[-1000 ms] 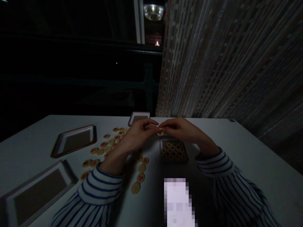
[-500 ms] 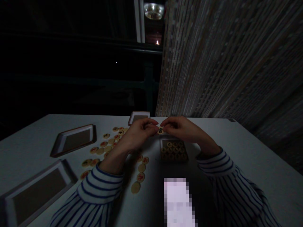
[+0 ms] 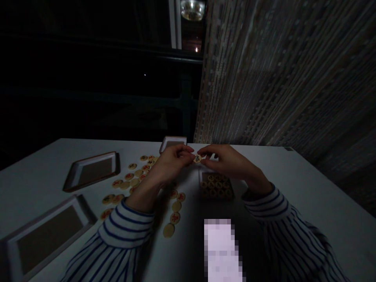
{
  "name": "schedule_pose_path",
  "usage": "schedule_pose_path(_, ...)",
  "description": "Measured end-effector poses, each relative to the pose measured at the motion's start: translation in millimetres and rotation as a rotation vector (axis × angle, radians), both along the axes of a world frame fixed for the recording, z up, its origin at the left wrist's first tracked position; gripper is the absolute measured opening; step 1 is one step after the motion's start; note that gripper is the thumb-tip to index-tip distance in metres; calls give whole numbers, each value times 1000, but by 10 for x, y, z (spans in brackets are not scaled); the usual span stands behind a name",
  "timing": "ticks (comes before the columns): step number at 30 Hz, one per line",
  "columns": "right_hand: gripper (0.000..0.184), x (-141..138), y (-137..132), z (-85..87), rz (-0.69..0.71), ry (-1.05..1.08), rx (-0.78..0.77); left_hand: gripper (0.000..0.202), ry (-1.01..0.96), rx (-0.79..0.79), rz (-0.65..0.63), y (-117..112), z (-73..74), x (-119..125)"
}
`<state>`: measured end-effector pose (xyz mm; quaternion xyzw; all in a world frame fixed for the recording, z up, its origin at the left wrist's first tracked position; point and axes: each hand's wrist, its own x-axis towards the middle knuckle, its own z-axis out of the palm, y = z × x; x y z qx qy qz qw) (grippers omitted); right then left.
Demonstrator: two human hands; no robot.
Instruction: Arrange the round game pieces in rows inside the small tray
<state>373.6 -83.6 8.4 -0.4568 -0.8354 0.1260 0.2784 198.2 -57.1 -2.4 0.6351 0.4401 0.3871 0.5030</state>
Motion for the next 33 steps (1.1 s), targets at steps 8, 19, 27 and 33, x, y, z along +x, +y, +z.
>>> schedule_pose_path(8,28,-29,21,-52,-18,-182,120,26,-2,2,-14,-7,-8,10)
schedule_pose_path(19,28,-26,32,-63,-2,-225,120,29,76,44,-31,-8,-22,4)
schedule_pose_path(27,28,49,92,-88,-62,-343,-50,32,242,205,-39,114,-159,-52)
schedule_pose_path(33,27,89,188,-230,-86,-494,-125,32,355,316,-26,135,-207,-72)
